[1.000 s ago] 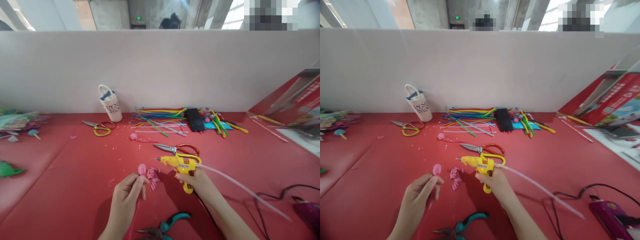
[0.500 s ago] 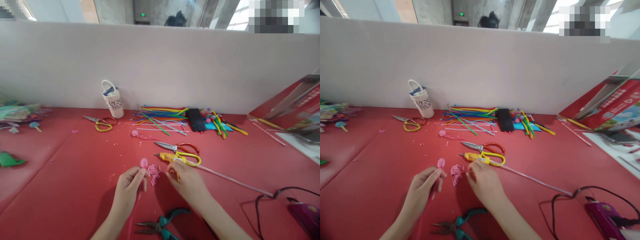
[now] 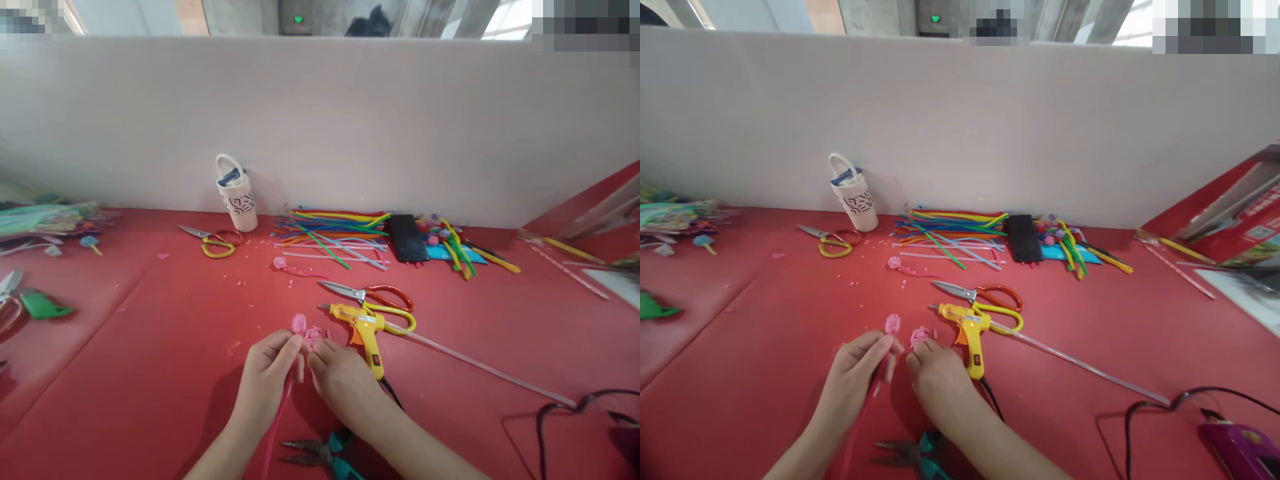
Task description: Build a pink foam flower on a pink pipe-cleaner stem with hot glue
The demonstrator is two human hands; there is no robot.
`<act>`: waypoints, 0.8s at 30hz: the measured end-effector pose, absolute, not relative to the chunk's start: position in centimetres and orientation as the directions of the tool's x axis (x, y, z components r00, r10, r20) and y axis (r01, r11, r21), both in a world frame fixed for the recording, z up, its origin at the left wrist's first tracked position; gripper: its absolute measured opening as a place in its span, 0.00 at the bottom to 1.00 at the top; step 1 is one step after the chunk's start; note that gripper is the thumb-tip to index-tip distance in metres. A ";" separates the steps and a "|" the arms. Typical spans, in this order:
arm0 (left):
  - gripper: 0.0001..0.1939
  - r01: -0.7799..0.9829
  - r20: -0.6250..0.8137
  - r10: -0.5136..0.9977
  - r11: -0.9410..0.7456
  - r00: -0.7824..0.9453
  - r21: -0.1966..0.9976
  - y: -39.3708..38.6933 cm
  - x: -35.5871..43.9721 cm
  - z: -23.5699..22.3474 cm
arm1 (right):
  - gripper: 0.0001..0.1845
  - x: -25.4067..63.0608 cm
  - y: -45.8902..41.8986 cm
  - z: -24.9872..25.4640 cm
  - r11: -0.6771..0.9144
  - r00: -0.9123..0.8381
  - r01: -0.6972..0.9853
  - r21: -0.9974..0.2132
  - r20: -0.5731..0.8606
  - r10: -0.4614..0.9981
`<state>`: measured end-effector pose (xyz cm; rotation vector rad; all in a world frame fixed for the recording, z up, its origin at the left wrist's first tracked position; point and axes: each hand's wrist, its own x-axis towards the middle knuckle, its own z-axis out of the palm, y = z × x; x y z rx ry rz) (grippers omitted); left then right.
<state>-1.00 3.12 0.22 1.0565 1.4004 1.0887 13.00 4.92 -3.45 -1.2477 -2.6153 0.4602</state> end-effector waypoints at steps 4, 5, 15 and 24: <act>0.14 0.040 -0.205 0.975 0.209 -0.086 0.977 3.2 -1.1 0.3 | 0.10 13.8 5.2 -2.0 0.503 -0.534 0.664 -0.553 0.120 0.837; 0.14 0.040 -0.208 0.974 0.212 -0.084 0.976 3.2 -1.1 0.3 | 0.11 14.2 5.5 -1.4 0.472 -0.502 0.640 -0.606 0.134 0.854; 0.15 0.000 -0.284 0.958 0.284 0.046 0.959 2.4 -0.3 0.3 | 0.05 15.9 5.3 3.8 0.112 -0.366 0.254 -0.961 0.012 0.931; 0.14 0.049 -0.270 0.960 0.267 0.074 0.962 2.2 0.0 0.4 | 0.07 16.0 5.6 4.1 0.148 -0.332 0.201 -0.968 0.075 0.941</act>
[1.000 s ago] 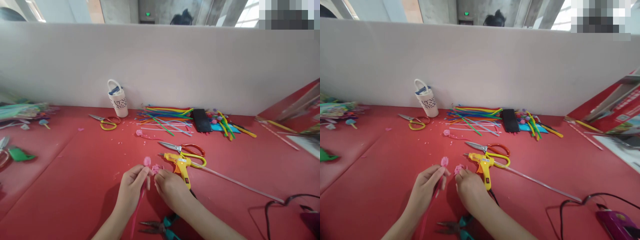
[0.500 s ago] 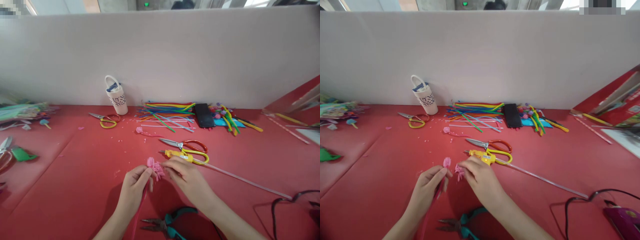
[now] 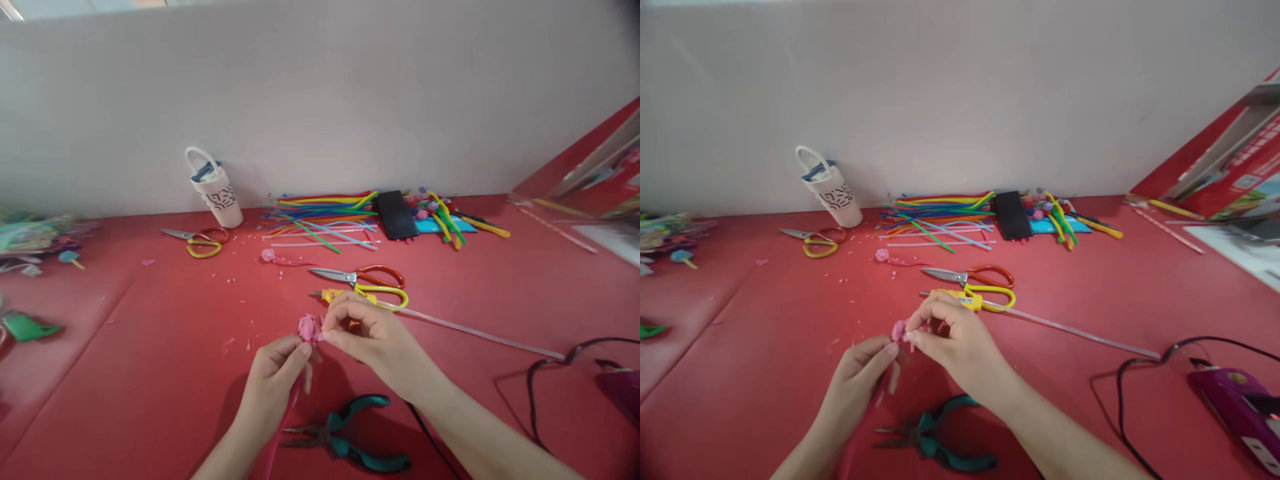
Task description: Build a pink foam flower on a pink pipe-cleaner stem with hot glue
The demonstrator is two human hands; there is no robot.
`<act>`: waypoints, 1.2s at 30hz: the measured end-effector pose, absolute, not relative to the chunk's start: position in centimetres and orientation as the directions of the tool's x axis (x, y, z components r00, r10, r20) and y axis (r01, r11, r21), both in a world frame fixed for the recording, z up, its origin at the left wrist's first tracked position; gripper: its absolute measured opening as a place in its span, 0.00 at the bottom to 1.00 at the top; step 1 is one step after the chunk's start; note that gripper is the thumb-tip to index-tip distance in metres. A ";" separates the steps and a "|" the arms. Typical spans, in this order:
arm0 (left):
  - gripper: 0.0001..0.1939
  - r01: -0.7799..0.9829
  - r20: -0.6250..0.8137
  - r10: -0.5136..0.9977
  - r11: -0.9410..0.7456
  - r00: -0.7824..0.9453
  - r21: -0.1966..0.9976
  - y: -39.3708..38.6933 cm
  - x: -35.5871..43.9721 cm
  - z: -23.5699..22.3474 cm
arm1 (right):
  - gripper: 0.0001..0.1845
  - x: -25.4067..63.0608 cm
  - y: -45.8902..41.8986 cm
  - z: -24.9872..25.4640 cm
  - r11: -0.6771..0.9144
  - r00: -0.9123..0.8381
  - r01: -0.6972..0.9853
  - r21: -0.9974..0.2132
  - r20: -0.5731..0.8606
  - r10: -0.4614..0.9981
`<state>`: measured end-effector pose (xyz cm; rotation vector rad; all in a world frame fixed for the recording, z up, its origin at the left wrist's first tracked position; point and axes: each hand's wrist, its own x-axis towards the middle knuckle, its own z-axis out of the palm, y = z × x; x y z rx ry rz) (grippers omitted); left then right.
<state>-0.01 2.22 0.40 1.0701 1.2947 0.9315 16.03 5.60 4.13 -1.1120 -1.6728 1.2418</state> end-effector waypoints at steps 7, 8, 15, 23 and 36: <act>0.14 0.076 -0.259 0.963 0.253 0.079 0.964 2.1 0.2 0.6 | 0.07 15.5 5.8 3.6 0.135 -0.337 0.229 -0.964 0.051 0.940; 0.14 0.076 -0.257 0.963 0.251 0.081 0.965 2.1 0.2 0.6 | 0.07 15.5 5.8 3.6 0.138 -0.335 0.233 -0.963 0.054 0.941; 0.14 0.080 -0.248 0.964 0.240 0.099 0.967 2.1 0.2 0.5 | 0.07 15.3 5.5 3.1 0.180 -0.302 0.270 -0.946 0.094 0.949; 0.16 0.084 -0.227 0.970 0.220 0.091 0.972 1.9 0.2 0.1 | 0.08 15.2 5.2 3.1 0.276 -0.273 0.318 -0.907 0.192 0.943; 0.17 0.019 -0.154 0.988 0.154 -0.019 0.988 1.3 0.4 0.4 | 0.13 15.0 3.3 1.7 0.666 -0.312 0.438 -0.604 0.593 0.742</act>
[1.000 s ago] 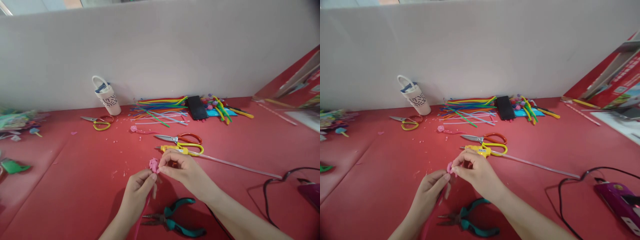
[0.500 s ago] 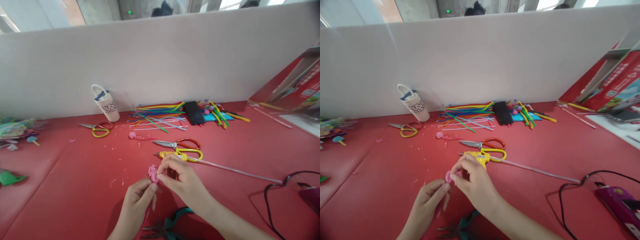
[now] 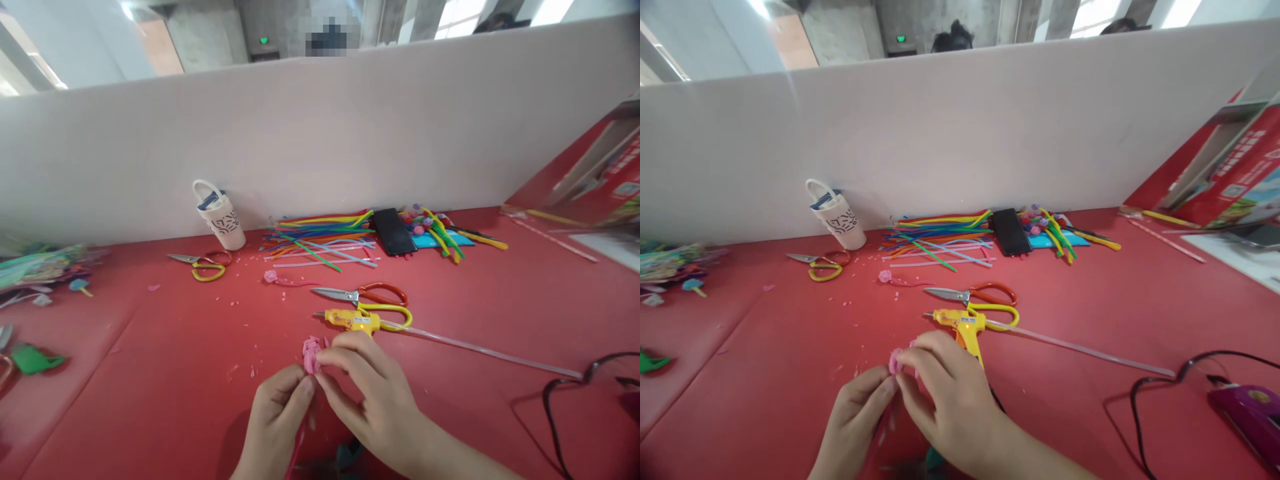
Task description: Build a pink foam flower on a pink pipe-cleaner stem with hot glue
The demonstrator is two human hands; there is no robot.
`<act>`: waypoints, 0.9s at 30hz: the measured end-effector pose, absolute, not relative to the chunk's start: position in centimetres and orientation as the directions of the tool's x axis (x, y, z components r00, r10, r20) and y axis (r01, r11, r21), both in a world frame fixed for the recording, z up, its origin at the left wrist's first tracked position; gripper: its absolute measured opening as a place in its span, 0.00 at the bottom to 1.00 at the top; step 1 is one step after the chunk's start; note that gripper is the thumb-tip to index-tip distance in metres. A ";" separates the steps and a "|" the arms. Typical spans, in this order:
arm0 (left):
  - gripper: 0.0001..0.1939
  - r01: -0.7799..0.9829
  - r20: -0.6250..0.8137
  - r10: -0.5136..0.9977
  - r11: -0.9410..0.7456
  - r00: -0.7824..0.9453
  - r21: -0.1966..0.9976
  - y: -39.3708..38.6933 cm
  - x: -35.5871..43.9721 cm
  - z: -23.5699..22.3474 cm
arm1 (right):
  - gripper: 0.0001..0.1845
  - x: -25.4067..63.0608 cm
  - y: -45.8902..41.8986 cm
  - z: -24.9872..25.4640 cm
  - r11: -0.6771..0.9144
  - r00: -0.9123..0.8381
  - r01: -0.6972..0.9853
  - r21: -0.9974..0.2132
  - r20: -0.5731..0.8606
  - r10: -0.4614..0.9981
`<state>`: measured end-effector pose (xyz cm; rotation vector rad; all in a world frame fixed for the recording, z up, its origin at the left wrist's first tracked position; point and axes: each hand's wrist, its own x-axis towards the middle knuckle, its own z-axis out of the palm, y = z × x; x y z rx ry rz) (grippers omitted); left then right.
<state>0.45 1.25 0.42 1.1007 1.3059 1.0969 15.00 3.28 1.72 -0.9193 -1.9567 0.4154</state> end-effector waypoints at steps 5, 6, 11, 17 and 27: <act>0.16 0.052 -0.132 0.991 0.132 -0.001 0.990 1.2 0.4 0.5 | 0.12 14.9 3.2 1.7 0.657 -0.301 0.440 -0.612 0.589 0.750; 0.16 0.053 -0.124 0.992 0.124 -0.015 0.991 1.2 0.4 0.5 | 0.12 14.9 3.2 1.7 0.655 -0.305 0.436 -0.618 0.583 0.753; 0.15 0.124 -0.058 0.998 0.059 -0.018 0.991 1.2 0.3 0.7 | 0.12 14.8 3.3 1.7 0.662 -0.317 0.437 -0.609 0.584 0.747; 0.15 0.198 -0.027 0.999 0.020 0.036 0.980 1.2 -0.1 0.6 | 0.12 14.9 3.2 1.7 0.671 -0.330 0.411 -0.618 0.585 0.741; 0.16 0.273 0.068 0.994 -0.090 0.091 0.958 1.3 -0.4 0.1 | 0.12 15.1 3.2 2.1 0.674 -0.310 0.369 -0.640 0.599 0.738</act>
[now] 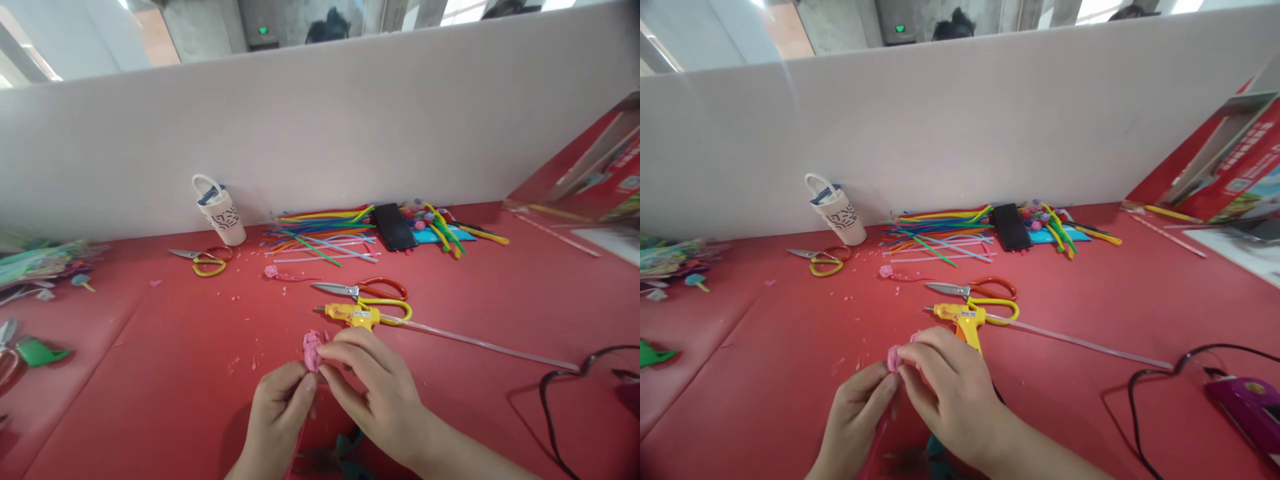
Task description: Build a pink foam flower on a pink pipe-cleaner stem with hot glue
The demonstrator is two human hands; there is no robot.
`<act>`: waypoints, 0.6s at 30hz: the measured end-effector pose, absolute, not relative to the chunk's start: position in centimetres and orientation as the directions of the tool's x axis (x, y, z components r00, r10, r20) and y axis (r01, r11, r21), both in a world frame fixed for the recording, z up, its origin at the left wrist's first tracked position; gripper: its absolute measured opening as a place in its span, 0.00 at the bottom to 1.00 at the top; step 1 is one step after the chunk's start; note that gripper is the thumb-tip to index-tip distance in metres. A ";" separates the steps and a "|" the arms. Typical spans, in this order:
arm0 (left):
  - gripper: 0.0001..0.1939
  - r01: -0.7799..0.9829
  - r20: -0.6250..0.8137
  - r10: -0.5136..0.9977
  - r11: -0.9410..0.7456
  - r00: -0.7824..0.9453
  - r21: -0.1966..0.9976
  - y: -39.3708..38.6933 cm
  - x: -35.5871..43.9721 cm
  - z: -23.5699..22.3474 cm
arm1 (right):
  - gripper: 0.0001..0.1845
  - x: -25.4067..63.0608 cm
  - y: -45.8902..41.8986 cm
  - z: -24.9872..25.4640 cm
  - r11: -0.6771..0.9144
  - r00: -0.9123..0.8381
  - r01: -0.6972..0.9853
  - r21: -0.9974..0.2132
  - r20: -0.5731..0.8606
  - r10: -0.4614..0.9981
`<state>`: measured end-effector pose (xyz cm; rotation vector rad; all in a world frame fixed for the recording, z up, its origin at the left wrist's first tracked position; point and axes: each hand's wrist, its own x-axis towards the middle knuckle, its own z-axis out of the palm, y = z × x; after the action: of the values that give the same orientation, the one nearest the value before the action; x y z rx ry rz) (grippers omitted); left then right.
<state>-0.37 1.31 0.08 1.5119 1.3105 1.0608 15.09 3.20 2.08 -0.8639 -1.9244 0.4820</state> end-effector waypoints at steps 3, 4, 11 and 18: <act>0.16 0.334 0.133 0.986 -0.160 0.103 0.929 1.3 -0.4 0.0 | 0.11 15.1 3.2 2.1 0.680 -0.324 0.373 -0.631 0.598 0.733; 0.16 0.355 0.154 0.982 -0.182 0.105 0.917 1.3 -0.4 0.0 | 0.11 15.1 3.3 2.1 0.681 -0.327 0.373 -0.630 0.597 0.732; 0.14 0.440 0.233 0.964 -0.267 0.131 0.857 1.4 -0.4 0.0 | 0.11 15.1 3.3 2.3 0.679 -0.325 0.370 -0.634 0.596 0.734; 0.14 0.465 0.267 0.954 -0.301 0.138 0.833 1.4 -0.3 0.1 | 0.11 15.2 3.0 2.3 0.678 -0.331 0.387 -0.625 0.591 0.735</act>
<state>-0.34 1.44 0.11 1.8434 1.3591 1.0941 15.23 3.01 2.28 -0.8714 -1.9552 0.4689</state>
